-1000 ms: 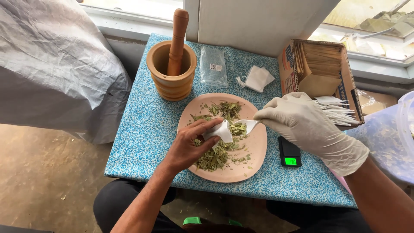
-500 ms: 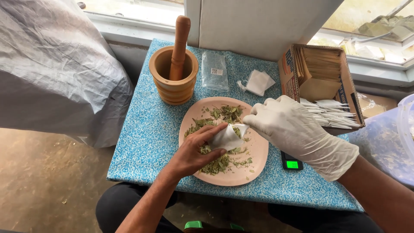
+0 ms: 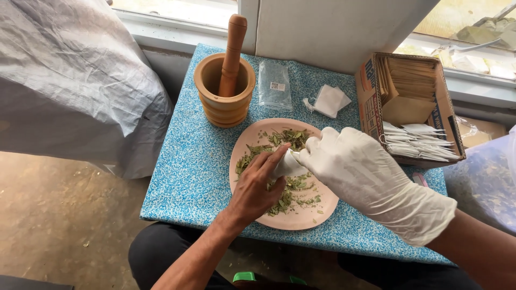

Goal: Manually filling small filter bags with loose tea leaves using a spoon and sealing them with a handheld heat sealer.

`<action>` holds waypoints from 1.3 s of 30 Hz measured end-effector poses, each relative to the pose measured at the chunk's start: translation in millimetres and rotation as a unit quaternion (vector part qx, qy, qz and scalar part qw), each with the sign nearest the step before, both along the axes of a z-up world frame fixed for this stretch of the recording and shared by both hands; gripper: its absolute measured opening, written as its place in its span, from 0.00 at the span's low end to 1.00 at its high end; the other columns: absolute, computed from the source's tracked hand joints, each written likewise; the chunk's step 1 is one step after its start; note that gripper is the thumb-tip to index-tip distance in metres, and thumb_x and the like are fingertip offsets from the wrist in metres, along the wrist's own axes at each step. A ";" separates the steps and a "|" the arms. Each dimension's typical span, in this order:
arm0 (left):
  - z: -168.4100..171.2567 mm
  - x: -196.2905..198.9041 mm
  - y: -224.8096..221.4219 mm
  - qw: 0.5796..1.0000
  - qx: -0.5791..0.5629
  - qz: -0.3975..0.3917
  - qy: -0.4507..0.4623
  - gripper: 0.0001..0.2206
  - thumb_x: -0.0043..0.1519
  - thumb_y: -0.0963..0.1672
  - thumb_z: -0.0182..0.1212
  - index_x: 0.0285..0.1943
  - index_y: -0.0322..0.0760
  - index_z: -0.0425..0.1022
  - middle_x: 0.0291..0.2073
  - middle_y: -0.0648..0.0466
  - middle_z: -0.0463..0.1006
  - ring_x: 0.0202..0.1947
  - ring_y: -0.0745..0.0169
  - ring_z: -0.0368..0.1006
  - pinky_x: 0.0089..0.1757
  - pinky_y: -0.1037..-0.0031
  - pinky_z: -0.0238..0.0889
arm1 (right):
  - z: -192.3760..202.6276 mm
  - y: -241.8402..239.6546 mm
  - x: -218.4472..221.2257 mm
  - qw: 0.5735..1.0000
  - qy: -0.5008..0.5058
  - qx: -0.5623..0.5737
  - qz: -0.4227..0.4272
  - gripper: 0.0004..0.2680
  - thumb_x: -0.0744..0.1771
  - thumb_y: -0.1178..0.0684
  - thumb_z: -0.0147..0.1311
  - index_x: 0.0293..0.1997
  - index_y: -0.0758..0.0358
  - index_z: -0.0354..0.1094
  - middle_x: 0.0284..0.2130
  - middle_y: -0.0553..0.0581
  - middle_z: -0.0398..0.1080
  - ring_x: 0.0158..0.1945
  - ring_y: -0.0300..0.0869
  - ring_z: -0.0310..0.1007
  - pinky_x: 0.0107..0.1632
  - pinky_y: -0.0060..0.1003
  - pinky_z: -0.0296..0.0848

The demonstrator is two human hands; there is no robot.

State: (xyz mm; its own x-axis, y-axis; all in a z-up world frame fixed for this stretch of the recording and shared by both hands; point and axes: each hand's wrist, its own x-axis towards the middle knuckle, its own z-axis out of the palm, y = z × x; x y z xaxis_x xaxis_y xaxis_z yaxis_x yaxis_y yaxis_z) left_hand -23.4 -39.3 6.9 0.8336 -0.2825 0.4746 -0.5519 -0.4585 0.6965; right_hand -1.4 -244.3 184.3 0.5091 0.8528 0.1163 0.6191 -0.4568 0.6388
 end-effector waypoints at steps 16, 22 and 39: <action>22.9 -0.1 13.1 0.989 -0.088 -0.031 0.116 0.39 0.65 0.40 0.70 0.87 0.48 0.57 0.64 0.41 0.79 0.57 0.46 0.78 0.51 0.59 0.72 | -0.4 -38.3 8.1 0.995 0.066 0.059 -0.055 0.08 0.70 0.56 0.60 0.47 0.39 0.74 0.33 0.42 0.72 0.31 0.44 0.73 0.27 0.43 0.69; 20.7 2.1 16.6 0.987 -0.097 -0.015 0.123 0.34 0.68 0.42 0.69 0.85 0.50 0.63 0.60 0.48 0.77 0.52 0.52 0.76 0.48 0.64 0.73 | -9.8 -56.9 0.2 0.967 0.129 0.214 -0.051 0.10 0.72 0.52 0.61 0.62 0.43 0.79 0.50 0.42 0.80 0.35 0.43 0.75 0.38 0.43 0.75; 7.9 8.3 5.2 0.905 -0.368 0.003 0.213 0.33 0.61 0.40 0.80 0.73 0.38 0.64 0.51 0.45 0.83 0.54 0.57 0.79 0.56 0.62 0.76 | -195.5 -68.4 -43.0 0.920 0.174 0.237 -0.260 0.10 0.71 0.38 0.56 0.60 0.30 0.73 0.43 0.40 0.77 0.48 0.39 0.82 0.68 0.48 0.74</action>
